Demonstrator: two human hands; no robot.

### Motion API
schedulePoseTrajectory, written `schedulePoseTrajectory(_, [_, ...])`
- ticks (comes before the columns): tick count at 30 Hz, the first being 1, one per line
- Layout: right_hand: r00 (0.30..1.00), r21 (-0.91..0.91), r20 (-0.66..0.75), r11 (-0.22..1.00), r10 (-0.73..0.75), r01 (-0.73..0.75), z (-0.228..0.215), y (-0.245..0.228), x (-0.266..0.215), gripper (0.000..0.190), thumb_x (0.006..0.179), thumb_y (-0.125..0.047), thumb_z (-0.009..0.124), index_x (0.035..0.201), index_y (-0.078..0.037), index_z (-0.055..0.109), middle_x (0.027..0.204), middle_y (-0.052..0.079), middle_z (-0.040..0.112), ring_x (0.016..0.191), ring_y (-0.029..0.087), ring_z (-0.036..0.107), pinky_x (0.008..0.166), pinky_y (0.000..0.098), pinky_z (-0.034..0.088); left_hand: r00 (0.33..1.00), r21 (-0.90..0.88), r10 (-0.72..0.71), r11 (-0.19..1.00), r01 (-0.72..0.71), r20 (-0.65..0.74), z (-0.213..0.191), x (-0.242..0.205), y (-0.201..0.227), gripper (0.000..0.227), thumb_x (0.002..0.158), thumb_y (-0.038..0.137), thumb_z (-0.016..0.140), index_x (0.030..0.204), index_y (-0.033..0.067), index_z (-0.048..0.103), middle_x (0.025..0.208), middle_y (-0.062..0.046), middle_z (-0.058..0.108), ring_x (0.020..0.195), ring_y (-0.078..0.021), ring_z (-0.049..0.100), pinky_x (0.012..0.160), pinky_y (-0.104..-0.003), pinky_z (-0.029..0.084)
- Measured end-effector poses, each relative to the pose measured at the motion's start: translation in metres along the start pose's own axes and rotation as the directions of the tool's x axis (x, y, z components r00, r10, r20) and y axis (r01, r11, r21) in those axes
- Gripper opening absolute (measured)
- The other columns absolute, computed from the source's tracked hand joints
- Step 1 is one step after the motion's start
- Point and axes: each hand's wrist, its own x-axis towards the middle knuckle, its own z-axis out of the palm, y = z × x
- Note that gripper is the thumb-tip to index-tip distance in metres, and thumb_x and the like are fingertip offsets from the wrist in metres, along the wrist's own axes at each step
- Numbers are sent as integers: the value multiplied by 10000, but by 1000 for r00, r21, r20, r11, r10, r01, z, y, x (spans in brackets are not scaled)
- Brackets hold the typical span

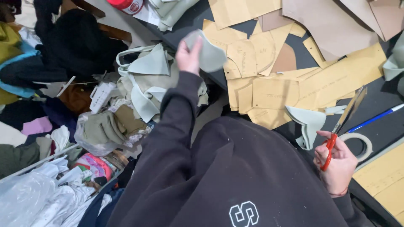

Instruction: The person cuts light green fabric pieces using red-handled scissors, following patterns. They then use a blue pen to mark lines on a yellow paper pattern and a green electric cutter to cut a long strip of fabric.

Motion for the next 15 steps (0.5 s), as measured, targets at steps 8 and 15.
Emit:
schedulePoseTrajectory(8, [979, -34, -204, 999, 8, -16, -24, 1, -9, 401, 950, -31, 668, 1340, 53, 626, 795, -23, 550, 601, 41, 484, 514, 195, 363, 859, 695, 494, 570, -439, 137, 16, -5, 37, 623, 852, 132, 871, 1387, 20, 571, 1470, -191, 525, 1364, -319, 509, 1160, -415, 405])
schedulePoseTrajectory(15, [914, -105, -404, 994, -42, -1, -59, 0, -25, 292, 1009, -70, 695, 1273, 42, 641, 741, -2, 577, 532, 48, 484, 461, 202, 337, 277, 133, 149, 609, -782, 949, 159, -167, -3, 357, 810, 333, 850, 1088, 157, 711, 1077, -53, 696, 1069, -258, 680, 929, -381, 553])
